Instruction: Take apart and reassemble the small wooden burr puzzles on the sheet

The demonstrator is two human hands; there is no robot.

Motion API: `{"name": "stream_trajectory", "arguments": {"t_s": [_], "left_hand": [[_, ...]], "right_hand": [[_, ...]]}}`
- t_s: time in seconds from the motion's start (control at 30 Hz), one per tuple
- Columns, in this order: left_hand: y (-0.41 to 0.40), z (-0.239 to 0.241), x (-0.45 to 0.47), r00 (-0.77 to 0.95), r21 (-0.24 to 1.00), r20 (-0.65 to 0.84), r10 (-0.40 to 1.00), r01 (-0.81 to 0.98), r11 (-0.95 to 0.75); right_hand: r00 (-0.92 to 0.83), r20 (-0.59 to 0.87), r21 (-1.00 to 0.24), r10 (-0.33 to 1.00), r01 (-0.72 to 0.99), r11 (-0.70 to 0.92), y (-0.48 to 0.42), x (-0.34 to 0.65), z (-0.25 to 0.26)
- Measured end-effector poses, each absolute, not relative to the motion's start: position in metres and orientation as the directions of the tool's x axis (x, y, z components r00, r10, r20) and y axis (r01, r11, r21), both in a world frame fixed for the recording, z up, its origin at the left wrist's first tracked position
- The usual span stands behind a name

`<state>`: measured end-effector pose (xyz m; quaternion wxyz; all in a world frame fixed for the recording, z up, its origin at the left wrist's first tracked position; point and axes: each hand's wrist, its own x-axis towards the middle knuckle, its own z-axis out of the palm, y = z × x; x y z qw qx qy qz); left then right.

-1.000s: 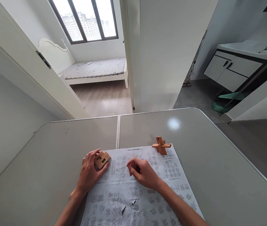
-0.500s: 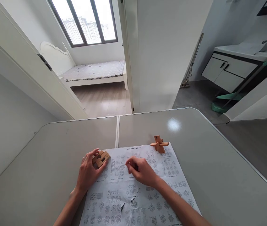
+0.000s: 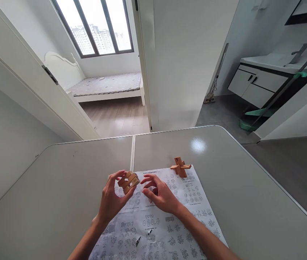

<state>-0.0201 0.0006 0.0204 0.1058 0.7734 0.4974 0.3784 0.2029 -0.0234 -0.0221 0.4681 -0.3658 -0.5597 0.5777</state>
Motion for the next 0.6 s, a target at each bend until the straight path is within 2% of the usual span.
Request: {"name": "stream_trajectory", "arguments": {"t_s": [0.13, 0.33, 0.6], "left_hand": [[0.005, 0.024, 0.011, 0.304, 0.54, 0.498, 0.812, 0.624, -0.565], [0.01, 0.021, 0.047, 0.425, 0.521, 0.505, 0.751, 0.544, -0.658], [0.009, 0.017, 0.045, 0.514, 0.718, 0.339, 0.788, 0.4, -0.57]], "right_hand": [[-0.323, 0.091, -0.951, 0.942, -0.308, -0.014, -0.018, 0.209, -0.023], [-0.265, 0.0, -0.889, 0.964, -0.441, -0.121, -0.013, 0.215, -0.02], [-0.211, -0.111, -0.831, 0.971, -0.517, -0.208, -0.008, 0.216, -0.02]]}}
